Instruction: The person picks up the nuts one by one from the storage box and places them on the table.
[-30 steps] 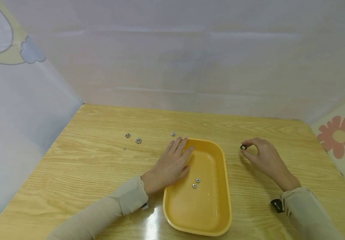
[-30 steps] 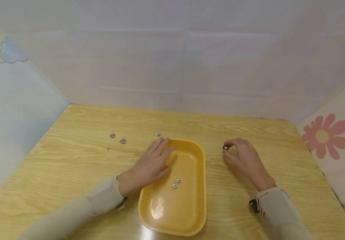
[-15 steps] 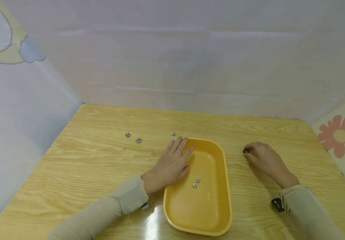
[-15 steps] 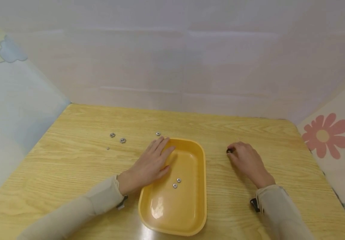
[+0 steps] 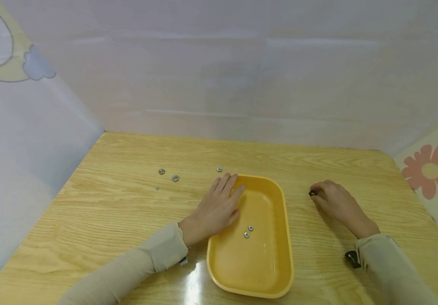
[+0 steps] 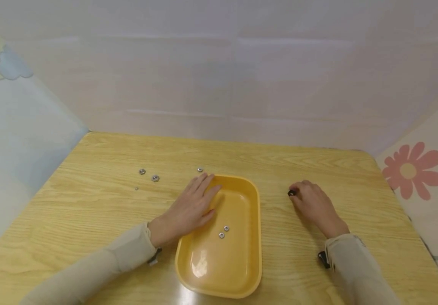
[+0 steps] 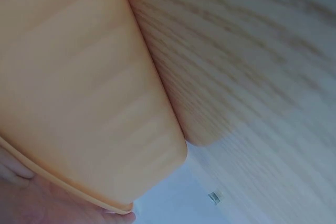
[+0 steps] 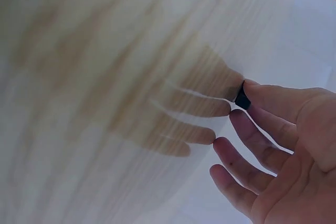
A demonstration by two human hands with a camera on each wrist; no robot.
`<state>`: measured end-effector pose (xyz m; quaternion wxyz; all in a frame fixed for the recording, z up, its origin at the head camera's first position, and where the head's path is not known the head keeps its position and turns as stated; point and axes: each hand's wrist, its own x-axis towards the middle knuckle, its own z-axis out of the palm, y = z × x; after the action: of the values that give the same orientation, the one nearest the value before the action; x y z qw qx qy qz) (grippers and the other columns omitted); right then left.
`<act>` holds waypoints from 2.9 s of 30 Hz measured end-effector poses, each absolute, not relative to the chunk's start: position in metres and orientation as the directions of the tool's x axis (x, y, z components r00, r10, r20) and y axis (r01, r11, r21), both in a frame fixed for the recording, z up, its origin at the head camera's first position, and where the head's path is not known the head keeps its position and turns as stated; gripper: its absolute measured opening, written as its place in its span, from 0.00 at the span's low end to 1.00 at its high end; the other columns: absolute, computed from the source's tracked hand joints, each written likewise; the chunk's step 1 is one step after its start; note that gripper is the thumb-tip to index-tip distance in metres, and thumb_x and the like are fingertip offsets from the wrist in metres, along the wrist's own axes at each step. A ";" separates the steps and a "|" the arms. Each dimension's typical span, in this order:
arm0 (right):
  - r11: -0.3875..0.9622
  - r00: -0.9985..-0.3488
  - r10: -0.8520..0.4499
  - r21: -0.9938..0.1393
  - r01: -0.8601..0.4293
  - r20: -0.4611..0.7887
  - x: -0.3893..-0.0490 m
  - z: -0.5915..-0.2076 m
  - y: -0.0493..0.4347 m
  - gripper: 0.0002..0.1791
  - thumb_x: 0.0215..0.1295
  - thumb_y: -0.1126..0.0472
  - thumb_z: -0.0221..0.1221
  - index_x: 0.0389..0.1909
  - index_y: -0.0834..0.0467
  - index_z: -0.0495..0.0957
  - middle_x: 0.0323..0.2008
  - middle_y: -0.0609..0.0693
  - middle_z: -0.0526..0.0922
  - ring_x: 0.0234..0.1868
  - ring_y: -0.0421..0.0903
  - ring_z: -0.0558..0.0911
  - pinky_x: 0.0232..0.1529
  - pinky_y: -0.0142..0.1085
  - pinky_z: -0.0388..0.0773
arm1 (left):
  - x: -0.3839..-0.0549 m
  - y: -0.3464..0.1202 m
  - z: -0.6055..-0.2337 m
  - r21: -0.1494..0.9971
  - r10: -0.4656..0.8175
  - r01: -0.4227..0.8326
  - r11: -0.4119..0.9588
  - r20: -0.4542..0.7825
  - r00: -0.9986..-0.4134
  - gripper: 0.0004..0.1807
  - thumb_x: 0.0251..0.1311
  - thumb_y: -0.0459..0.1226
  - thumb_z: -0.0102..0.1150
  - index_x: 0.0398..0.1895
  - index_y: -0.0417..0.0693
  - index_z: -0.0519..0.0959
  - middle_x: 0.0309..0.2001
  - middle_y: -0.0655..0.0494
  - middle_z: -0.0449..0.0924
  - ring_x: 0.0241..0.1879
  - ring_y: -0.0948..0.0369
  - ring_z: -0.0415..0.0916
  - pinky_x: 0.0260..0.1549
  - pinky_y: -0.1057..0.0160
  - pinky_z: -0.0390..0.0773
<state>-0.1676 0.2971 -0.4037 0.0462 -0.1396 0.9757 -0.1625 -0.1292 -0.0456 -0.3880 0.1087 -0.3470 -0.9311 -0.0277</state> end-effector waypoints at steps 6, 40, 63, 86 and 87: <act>0.895 -0.953 -0.303 -0.351 -0.276 -0.024 -0.165 -0.403 0.299 0.18 0.65 0.65 0.62 0.52 0.73 0.78 0.48 0.71 0.81 0.49 0.68 0.79 0.49 0.61 0.76 | -0.130 -0.045 -0.388 -0.027 0.636 0.645 0.764 0.206 -0.744 0.32 0.64 0.46 0.63 0.68 0.44 0.69 0.71 0.37 0.63 0.71 0.43 0.61 0.69 0.46 0.65; 0.855 -0.944 -0.316 -0.403 -0.328 0.098 -0.141 -0.378 0.269 0.22 0.68 0.58 0.62 0.59 0.64 0.77 0.53 0.64 0.80 0.51 0.64 0.80 0.46 0.59 0.77 | -0.129 -0.045 -0.389 -0.006 0.628 0.643 0.766 0.221 -0.746 0.31 0.63 0.45 0.63 0.67 0.44 0.69 0.71 0.37 0.64 0.71 0.42 0.61 0.69 0.46 0.65; 0.780 -0.853 -0.423 -0.356 -0.514 0.306 -0.117 -0.353 0.226 0.18 0.60 0.63 0.68 0.53 0.57 0.81 0.50 0.54 0.82 0.52 0.57 0.81 0.50 0.56 0.79 | -0.130 -0.044 -0.389 -0.013 0.631 0.645 0.764 0.222 -0.743 0.31 0.63 0.45 0.63 0.67 0.43 0.69 0.70 0.37 0.64 0.71 0.42 0.62 0.69 0.46 0.66; 0.683 -0.749 -0.580 -0.311 -0.661 0.320 -0.110 -0.358 0.194 0.17 0.57 0.62 0.70 0.48 0.57 0.83 0.48 0.52 0.82 0.50 0.50 0.81 0.49 0.46 0.82 | -0.129 -0.044 -0.386 -0.048 0.633 0.638 0.768 0.205 -0.747 0.32 0.63 0.47 0.64 0.67 0.45 0.69 0.70 0.38 0.64 0.71 0.43 0.62 0.69 0.47 0.67; 0.686 -0.755 -0.578 -0.317 -0.655 0.309 -0.110 -0.358 0.193 0.17 0.57 0.62 0.70 0.48 0.57 0.83 0.48 0.52 0.82 0.50 0.50 0.81 0.49 0.46 0.82 | -0.129 -0.044 -0.386 -0.048 0.633 0.638 0.769 0.202 -0.747 0.32 0.63 0.47 0.63 0.67 0.44 0.69 0.71 0.38 0.64 0.71 0.43 0.62 0.69 0.47 0.66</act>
<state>-0.1102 0.1933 -0.3579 -0.0926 -0.3375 0.9134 -0.2077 -0.1293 -0.0438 -0.3860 0.1040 -0.3399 -0.9346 -0.0119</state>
